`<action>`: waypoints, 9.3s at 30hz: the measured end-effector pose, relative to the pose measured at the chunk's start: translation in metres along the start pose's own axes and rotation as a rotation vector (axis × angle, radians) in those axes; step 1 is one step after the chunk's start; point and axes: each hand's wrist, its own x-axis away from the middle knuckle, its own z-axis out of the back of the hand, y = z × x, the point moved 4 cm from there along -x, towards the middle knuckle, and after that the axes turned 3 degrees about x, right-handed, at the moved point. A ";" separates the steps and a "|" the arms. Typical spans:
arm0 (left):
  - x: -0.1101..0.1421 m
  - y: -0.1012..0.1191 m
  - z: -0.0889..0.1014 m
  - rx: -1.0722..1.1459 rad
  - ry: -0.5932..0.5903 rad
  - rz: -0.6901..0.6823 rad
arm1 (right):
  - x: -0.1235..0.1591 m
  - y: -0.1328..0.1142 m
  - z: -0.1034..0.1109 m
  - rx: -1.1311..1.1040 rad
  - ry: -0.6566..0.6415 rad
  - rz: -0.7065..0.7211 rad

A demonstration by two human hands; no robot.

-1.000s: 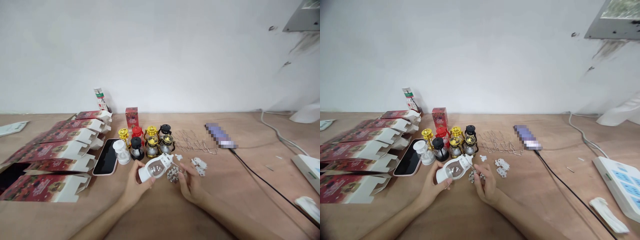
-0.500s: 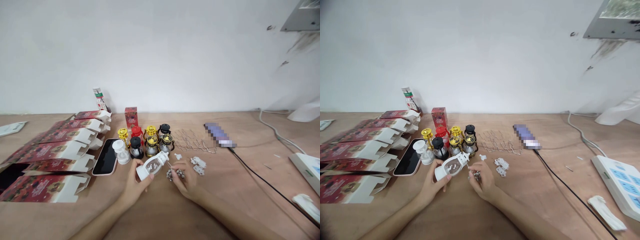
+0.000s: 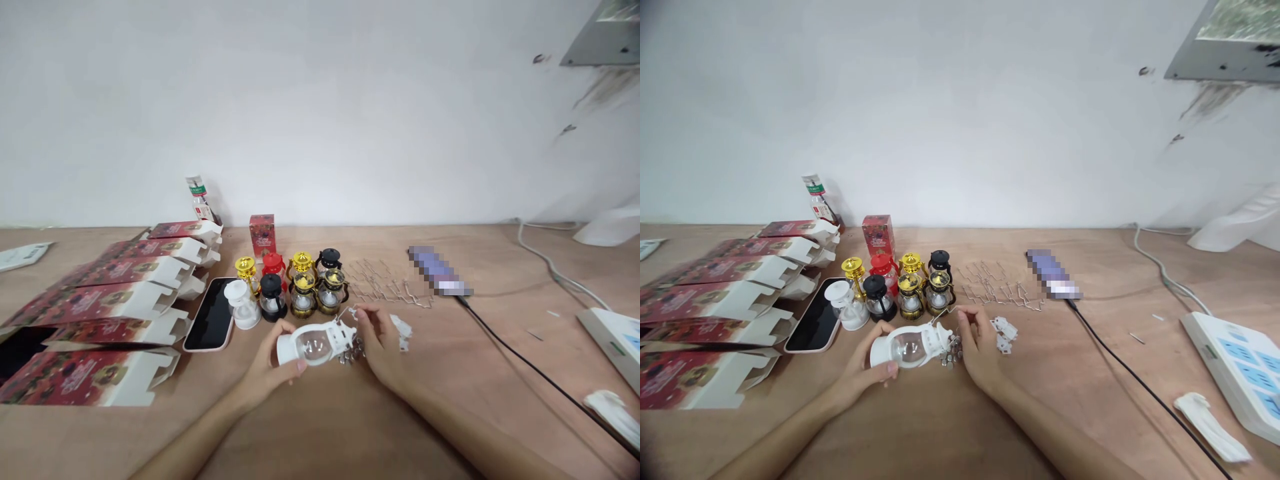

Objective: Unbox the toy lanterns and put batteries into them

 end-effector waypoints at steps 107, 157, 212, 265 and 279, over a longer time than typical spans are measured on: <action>0.026 0.017 -0.015 -1.331 0.251 -0.912 | 0.009 -0.079 -0.014 0.128 -0.722 0.101; 0.024 0.012 -0.008 -1.181 0.242 -0.868 | 0.013 -0.070 -0.001 0.122 -0.461 0.527; 0.023 0.004 -0.011 -1.142 0.188 -0.947 | 0.042 -0.071 -0.015 0.083 -0.274 0.747; 0.025 0.020 -0.014 -1.628 0.426 -1.105 | 0.018 -0.022 -0.026 -0.601 -0.486 -0.785; 0.029 0.010 -0.033 -1.777 0.243 -1.045 | -0.003 0.012 -0.008 -0.472 -0.140 -0.679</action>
